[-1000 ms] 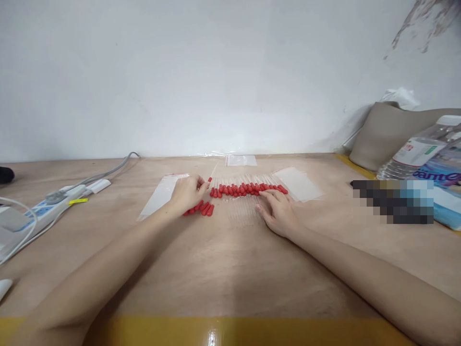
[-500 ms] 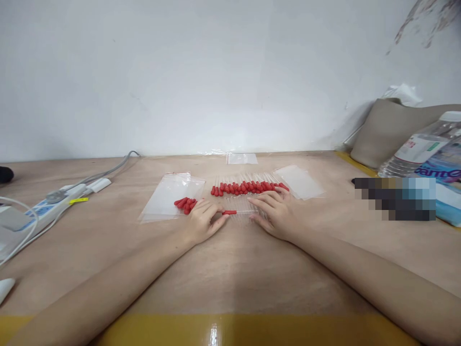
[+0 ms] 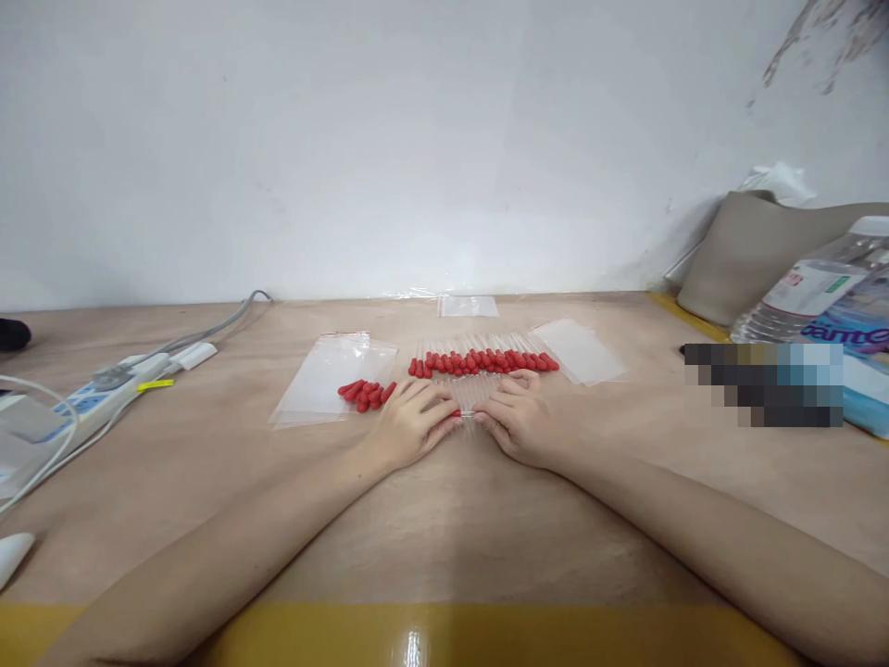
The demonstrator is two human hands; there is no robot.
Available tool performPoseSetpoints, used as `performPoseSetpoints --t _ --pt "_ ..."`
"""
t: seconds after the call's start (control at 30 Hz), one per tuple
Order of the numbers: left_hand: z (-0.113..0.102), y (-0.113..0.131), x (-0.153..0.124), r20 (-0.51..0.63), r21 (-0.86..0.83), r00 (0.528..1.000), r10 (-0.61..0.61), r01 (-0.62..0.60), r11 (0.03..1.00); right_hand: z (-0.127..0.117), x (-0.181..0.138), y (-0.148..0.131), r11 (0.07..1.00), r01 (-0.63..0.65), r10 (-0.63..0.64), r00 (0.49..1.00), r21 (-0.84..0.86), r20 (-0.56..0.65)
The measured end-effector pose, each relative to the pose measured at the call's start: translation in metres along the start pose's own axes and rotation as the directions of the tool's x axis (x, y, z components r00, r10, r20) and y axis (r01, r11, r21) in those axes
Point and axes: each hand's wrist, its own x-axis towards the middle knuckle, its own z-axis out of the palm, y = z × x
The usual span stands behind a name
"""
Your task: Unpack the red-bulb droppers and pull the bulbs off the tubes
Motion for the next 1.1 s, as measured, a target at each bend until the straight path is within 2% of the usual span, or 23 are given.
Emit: performPoseSetpoints --t 0.23,0.47,0.63,0.9,1.03,1.1 --pt "-0.004 0.003 0.004 0.093 0.063 0.992 0.082 -0.088 0.994 0.0 -0.002 0.003 0.995 0.091 -0.088 0.991 0.032 -0.104" --pt "-0.008 0.003 0.005 0.147 0.017 0.982 0.116 -0.12 0.993 -0.003 -0.005 0.004 0.969 0.213 -0.236 0.949 -0.128 -0.207" --pt "-0.009 0.001 0.003 0.196 -0.035 0.974 0.111 -0.106 0.994 -0.006 -0.01 0.007 0.934 0.262 -0.317 0.921 -0.242 -0.226" --pt "-0.011 0.006 -0.003 0.178 -0.003 0.978 0.104 -0.105 0.994 -0.014 -0.017 0.009 0.914 0.285 -0.354 0.909 -0.289 -0.22" --pt "-0.016 0.004 -0.004 0.191 0.0 0.98 0.055 -0.056 0.998 -0.022 -0.017 0.009 0.914 0.282 -0.359 0.898 -0.293 -0.256" --pt "-0.024 -0.006 -0.001 0.168 -0.012 0.983 -0.075 0.079 0.997 -0.023 -0.017 0.013 0.94 0.204 -0.286 0.91 -0.275 -0.301"
